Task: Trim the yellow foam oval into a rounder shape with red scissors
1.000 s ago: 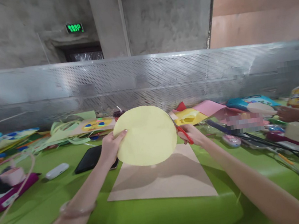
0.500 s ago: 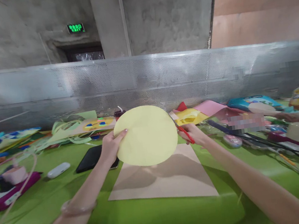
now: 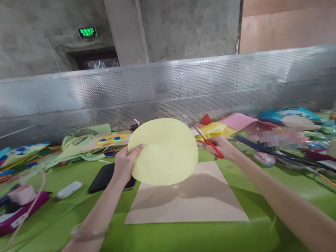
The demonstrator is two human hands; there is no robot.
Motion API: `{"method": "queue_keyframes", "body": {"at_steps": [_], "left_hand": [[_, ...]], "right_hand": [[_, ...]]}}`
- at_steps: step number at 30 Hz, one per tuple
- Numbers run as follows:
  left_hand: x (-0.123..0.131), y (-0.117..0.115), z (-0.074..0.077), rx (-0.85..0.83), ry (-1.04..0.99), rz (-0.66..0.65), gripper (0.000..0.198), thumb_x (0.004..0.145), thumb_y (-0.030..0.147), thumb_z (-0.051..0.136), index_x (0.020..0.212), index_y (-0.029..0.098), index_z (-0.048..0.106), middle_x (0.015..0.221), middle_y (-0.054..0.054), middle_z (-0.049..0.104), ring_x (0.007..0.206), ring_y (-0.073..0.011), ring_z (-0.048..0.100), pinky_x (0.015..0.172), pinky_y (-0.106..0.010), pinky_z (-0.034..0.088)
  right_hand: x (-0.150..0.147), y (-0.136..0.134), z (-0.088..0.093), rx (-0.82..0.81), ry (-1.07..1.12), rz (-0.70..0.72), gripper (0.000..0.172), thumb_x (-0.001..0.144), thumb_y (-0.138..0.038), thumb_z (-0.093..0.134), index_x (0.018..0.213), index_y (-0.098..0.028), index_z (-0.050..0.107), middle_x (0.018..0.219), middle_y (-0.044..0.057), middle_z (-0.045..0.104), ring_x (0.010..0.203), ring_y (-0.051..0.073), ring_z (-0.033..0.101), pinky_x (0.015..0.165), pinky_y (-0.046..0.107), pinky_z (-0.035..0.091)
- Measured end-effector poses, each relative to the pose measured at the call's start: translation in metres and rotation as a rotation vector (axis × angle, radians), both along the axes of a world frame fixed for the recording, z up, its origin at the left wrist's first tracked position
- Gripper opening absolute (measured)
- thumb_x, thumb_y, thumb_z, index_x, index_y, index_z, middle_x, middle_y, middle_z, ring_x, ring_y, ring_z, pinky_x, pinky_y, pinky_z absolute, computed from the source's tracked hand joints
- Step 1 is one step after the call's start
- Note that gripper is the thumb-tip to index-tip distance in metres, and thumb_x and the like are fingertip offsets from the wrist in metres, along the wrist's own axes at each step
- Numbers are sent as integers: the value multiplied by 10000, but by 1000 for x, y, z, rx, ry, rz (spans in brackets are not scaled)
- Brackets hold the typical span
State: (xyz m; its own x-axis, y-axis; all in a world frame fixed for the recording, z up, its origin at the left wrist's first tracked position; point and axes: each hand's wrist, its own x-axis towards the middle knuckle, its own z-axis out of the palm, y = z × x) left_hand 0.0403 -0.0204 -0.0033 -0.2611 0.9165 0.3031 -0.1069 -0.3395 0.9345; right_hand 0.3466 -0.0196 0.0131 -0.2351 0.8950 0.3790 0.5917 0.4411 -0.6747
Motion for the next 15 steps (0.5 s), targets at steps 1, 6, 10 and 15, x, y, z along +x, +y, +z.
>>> {"method": "queue_keyframes", "body": {"at_steps": [1,6,10,15], "left_hand": [[0,0,0,-2,-11,0,358,553,308,707,841,106,641,803,-101,681,606,-200,628,524,-280,510],[0,0,1,-23,-27,-38,357,552,291,712,844,98,639,769,-97,682,587,-195,625,507,-276,512],[2,-1,0,-31,16,-33,346,553,291,714,831,100,637,748,-79,682,560,-180,616,482,-259,502],[3,-1,-1,-37,38,-29,350,559,294,712,843,103,637,743,-73,682,564,-182,615,485,-263,500]], "right_hand": [[1,0,0,-7,13,8,177,693,-286,464,573,-156,457,456,-43,411,376,82,455,366,202,428],[0,-1,2,-71,27,90,167,681,-272,473,561,-161,436,454,-49,386,386,71,422,391,204,438],[-4,-3,2,-88,15,83,125,665,-257,478,586,-162,457,476,-47,397,403,81,447,399,209,447],[-5,-1,-1,-92,7,87,96,674,-244,457,629,-163,482,473,-50,394,399,81,440,398,212,448]]}}
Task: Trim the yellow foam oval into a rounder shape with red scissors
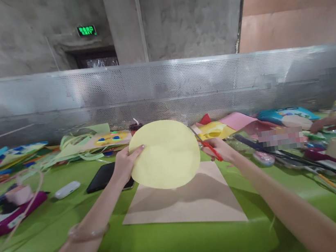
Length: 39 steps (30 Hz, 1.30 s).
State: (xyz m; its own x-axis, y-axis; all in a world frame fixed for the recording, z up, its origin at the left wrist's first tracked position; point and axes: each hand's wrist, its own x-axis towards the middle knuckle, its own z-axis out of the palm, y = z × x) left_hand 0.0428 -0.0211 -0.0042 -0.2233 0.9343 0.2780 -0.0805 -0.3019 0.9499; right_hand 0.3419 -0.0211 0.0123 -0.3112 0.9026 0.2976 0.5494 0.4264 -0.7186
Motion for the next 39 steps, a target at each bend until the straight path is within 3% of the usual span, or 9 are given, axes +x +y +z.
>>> {"method": "queue_keyframes", "body": {"at_steps": [21,33,35,39], "left_hand": [[2,-3,1,-6,6,0,299,574,271,705,815,107,637,733,-67,684,560,-175,617,481,-255,504],[-2,-4,4,-25,45,18,279,598,286,684,818,122,631,743,-61,686,567,-171,621,482,-243,498],[-6,-4,4,-85,113,-61,286,605,308,677,819,124,632,733,-69,686,563,-179,623,484,-251,497],[-9,-3,4,-256,380,-422,315,595,366,678,813,140,652,746,-81,689,588,-207,630,502,-276,493]], "right_hand": [[-3,-3,0,2,-11,6,103,668,-233,457,638,-151,512,478,-45,413,401,86,451,392,222,441],[-1,0,1,66,50,-109,153,677,-282,505,592,-155,497,452,-42,443,371,88,463,365,208,413],[1,1,5,79,144,-124,204,690,-335,521,599,-154,498,456,-36,460,384,88,466,375,204,404],[-4,-1,17,50,227,-42,306,711,-437,520,661,-137,560,492,-8,527,422,81,460,419,201,394]]}}
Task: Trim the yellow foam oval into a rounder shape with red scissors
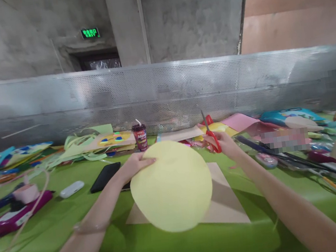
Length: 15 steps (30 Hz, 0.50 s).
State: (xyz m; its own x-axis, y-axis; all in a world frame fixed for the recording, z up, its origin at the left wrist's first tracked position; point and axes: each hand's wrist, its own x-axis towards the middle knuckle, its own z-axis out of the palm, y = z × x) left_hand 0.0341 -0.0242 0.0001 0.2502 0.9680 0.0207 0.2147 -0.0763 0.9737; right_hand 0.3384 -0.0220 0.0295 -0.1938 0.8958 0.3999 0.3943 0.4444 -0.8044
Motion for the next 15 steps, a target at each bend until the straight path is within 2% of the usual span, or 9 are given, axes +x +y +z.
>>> {"method": "queue_keyframes", "body": {"at_steps": [3,5,7,11,15], "left_hand": [[8,1,6,16,168,-197,299,586,374,680,802,166,675,793,-69,689,665,-218,635,555,-272,487],[15,1,13,65,246,-271,271,575,367,686,770,180,686,794,-53,690,678,-215,632,566,-259,477],[23,1,21,101,323,-317,247,569,376,687,725,184,688,746,-42,688,629,-206,627,522,-245,459],[32,2,30,156,338,-287,270,555,389,692,728,182,688,706,-38,683,592,-198,618,486,-232,439],[31,8,20,208,173,-189,369,580,409,675,867,176,663,811,-52,681,698,-207,625,583,-254,465]], "right_hand": [[-11,-1,2,-41,-19,124,326,685,-452,555,745,-135,598,672,31,608,502,78,480,506,221,435],[-20,-1,-1,-80,-67,214,308,649,-420,603,787,-145,600,772,40,615,580,89,508,554,230,445],[-27,-1,-5,-107,-123,291,295,619,-378,638,807,-154,595,772,27,602,630,100,520,574,230,443],[-29,-5,-10,-163,-111,367,227,633,-325,620,771,-154,565,664,-13,543,587,86,499,558,223,425],[-21,-4,-13,-169,-64,286,169,623,-278,599,710,-149,534,570,-33,498,507,73,457,470,203,368]]}}
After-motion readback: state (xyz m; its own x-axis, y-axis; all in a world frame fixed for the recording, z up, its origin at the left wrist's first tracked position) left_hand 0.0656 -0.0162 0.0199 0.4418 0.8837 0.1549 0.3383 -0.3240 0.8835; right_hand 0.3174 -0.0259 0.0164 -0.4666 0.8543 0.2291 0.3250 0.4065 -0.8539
